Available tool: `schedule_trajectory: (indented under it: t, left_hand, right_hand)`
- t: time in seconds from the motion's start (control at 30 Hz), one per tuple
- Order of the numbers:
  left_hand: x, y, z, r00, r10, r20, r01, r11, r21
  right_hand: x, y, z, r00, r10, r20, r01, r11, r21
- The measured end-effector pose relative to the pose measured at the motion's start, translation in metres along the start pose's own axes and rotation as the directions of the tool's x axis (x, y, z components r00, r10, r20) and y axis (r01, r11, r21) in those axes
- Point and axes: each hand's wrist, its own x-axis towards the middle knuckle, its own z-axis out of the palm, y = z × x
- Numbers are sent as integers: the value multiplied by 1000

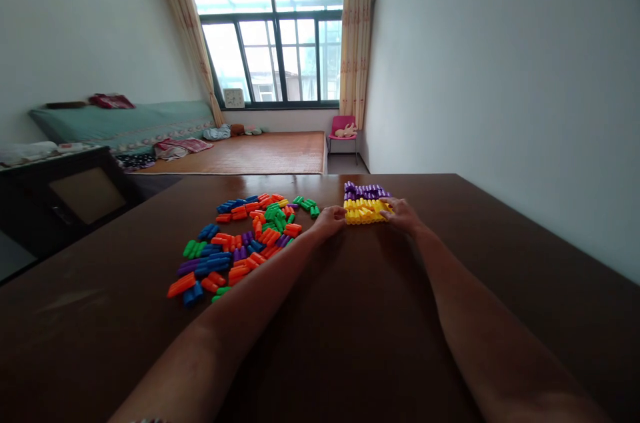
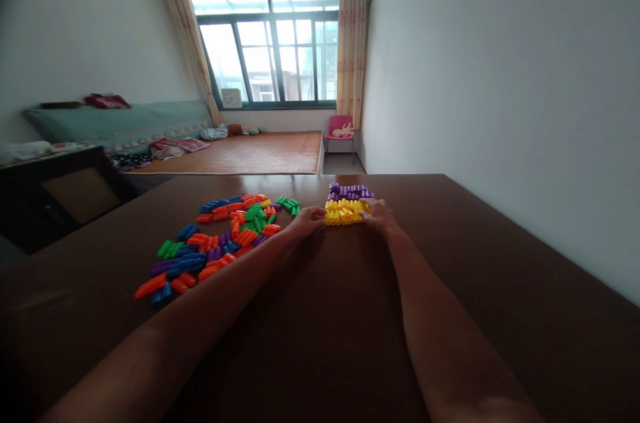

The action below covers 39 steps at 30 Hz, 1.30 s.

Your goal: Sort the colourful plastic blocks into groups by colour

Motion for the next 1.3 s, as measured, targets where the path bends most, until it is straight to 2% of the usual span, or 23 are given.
schedule_trajectory:
  t: [0.07,0.13,0.23,0.33,0.4,0.63,0.73,0.83,0.9,0.93,1.0,1.07,1.13,1.2,1.3]
  left_hand:
    - [0,2,-1,994,92,-54,-82,985,152]
    - [-1,10,-1,971,227,-82,-194,936,294]
    - [-4,25,4,930,368,7,-339,848,407]
    - [-8,37,10,908,400,127,-411,787,460]
    - [-10,40,12,902,399,164,-427,767,479]
    - [-17,38,14,908,378,183,-416,752,511]
    - [-28,43,4,891,418,178,-446,733,514]
    - [-39,41,-29,858,483,175,-497,693,522]
    - [-44,30,-66,854,499,147,-493,684,538]
    - [-45,20,-89,872,478,104,-451,701,552]
    - [-47,-5,-138,921,390,-10,-313,755,577]
    - [-49,-33,-184,962,227,-154,-93,799,594]
    - [-51,-56,-216,964,73,-257,97,799,594]
    - [-52,-70,-228,972,7,-237,140,789,598]
    - [-45,-71,-214,988,23,-155,72,813,578]
  right_hand:
    - [-1,3,1,1000,1,6,-1,999,-47]
    - [-3,4,2,1000,-8,13,9,998,-68]
    - [-6,1,2,999,-37,21,39,995,-96]
    - [-10,-3,0,999,-40,30,44,991,-127]
    - [-12,-5,-3,999,-25,32,29,991,-131]
    - [-13,0,-3,1000,-5,17,7,995,-96]
    - [-13,2,-3,997,-52,-65,44,993,-110]
    - [-14,-6,-2,970,-81,-230,59,993,-103]
    - [-16,-18,-1,944,-107,-313,84,993,-87]
    - [-19,-25,1,934,-129,-333,109,991,-80]
    - [-24,-41,6,922,-184,-341,168,983,-75]
    - [-31,-57,13,914,-239,-327,224,971,-82]
    - [-36,-69,20,913,-281,-297,264,960,-95]
    - [-40,-76,27,916,-309,-258,291,951,-106]
    - [-42,-78,34,923,-324,-206,305,945,-120]
